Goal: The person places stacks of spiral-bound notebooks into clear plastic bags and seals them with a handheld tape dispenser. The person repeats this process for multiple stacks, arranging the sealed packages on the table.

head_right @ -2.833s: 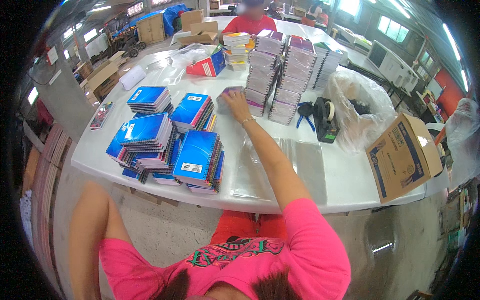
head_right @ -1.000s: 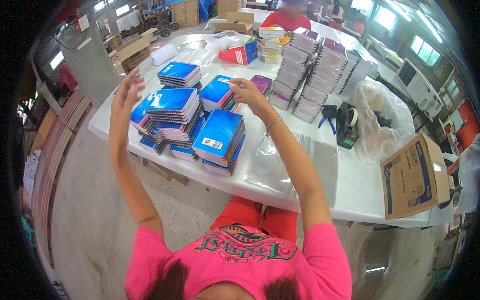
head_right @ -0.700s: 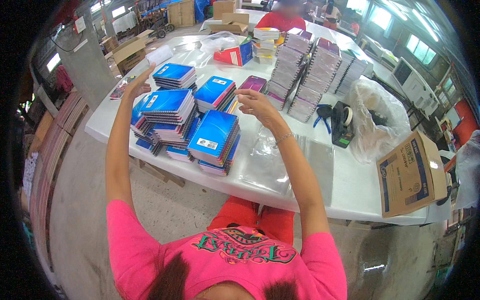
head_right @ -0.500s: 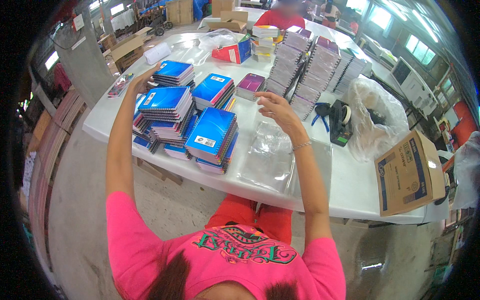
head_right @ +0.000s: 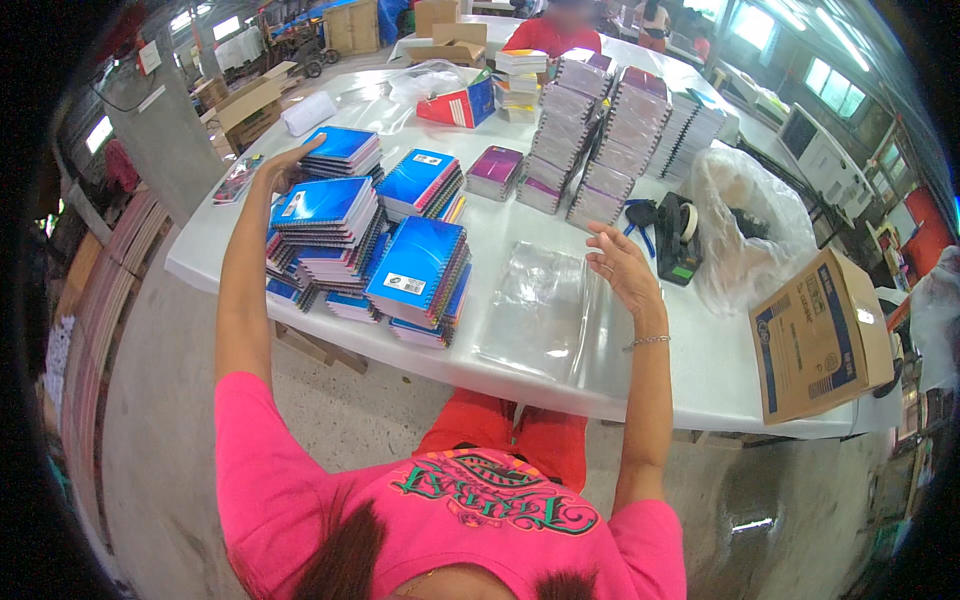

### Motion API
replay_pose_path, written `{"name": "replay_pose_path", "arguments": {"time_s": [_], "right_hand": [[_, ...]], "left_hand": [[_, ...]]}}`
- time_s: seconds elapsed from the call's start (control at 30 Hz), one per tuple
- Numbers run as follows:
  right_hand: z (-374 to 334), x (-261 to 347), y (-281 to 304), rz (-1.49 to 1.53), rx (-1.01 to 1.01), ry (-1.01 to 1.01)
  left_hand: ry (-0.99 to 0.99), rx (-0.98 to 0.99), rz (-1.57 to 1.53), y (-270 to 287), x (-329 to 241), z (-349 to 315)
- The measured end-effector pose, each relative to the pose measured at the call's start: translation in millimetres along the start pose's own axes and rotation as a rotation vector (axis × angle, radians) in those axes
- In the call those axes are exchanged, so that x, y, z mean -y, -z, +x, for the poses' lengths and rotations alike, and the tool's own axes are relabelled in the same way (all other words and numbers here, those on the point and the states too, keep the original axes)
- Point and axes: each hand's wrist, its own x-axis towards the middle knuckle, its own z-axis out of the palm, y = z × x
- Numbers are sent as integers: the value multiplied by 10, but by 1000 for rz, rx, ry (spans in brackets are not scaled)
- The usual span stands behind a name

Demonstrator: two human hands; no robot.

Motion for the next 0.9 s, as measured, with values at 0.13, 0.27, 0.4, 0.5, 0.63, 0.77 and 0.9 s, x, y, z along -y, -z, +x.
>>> {"name": "replay_pose_path", "arguments": {"time_s": [0.13, 0.27, 0.4, 0.5, 0.63, 0.77, 0.9], "right_hand": [[-93, -86, 213, 111, -9, -4], [-193, -209, 464, 185, -88, -15], [-336, -308, 678, 251, -172, -20], [-314, -373, 666, 288, -175, -20], [-347, -467, 746, 328, -190, -25], [-346, -471, 711, 315, -163, -19], [-396, -308, 495, 200, -107, 65]], "left_hand": [[-74, -156, -148, 130, 75, 50], [-116, -116, -193, 91, 54, 121], [-53, -133, -74, -58, -74, 133], [-113, -99, -119, 95, -69, 109], [-239, -86, -331, 27, -161, -9], [-349, -110, -299, 132, -549, -380], [-659, 11, -360, -549, -911, -1197]]}}
